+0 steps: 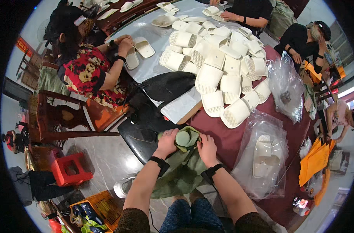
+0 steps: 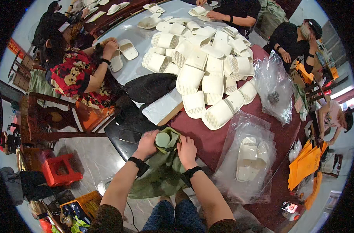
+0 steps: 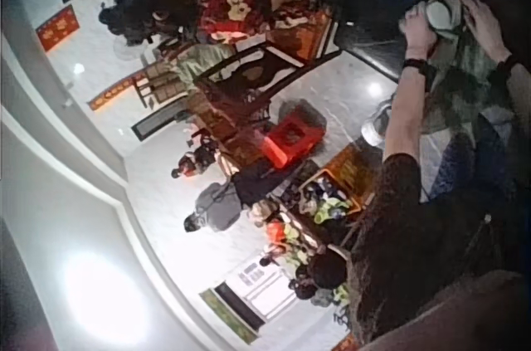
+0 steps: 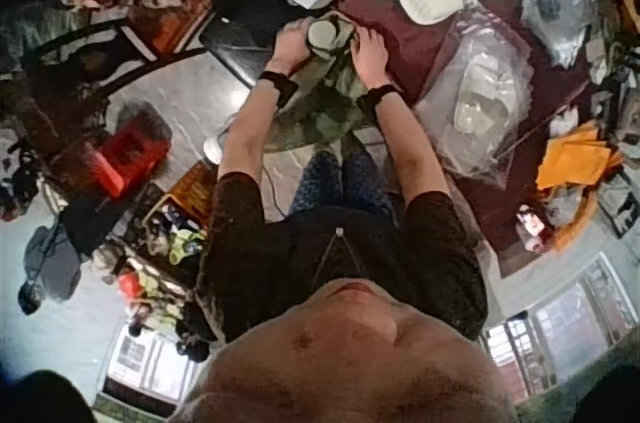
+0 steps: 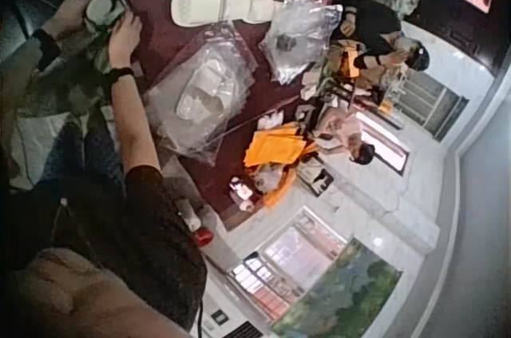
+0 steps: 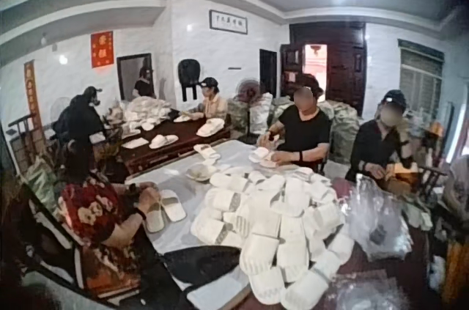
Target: Packing pairs of white slides into plastic bags.
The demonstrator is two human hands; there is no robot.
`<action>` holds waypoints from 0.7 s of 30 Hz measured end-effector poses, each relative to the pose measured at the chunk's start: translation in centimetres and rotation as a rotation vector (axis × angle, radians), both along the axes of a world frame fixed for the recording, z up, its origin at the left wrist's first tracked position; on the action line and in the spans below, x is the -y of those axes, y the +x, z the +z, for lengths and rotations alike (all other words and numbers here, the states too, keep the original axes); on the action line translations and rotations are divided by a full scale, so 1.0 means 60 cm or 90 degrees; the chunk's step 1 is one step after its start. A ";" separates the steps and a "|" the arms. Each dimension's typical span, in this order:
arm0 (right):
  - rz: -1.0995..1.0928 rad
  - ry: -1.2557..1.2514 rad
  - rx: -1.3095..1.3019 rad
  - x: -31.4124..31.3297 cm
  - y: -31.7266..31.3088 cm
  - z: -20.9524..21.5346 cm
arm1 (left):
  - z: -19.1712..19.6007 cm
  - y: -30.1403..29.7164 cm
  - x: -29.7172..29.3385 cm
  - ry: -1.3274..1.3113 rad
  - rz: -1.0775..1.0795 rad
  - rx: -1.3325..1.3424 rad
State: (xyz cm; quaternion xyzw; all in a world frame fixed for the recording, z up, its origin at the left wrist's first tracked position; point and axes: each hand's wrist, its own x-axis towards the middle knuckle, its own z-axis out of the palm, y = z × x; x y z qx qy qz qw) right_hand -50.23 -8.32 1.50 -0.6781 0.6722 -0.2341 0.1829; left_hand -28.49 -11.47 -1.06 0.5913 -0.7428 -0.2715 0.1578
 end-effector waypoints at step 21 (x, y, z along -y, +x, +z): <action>-0.011 0.370 0.321 -0.170 -0.023 -0.052 | -0.046 0.077 -0.065 0.165 0.064 0.055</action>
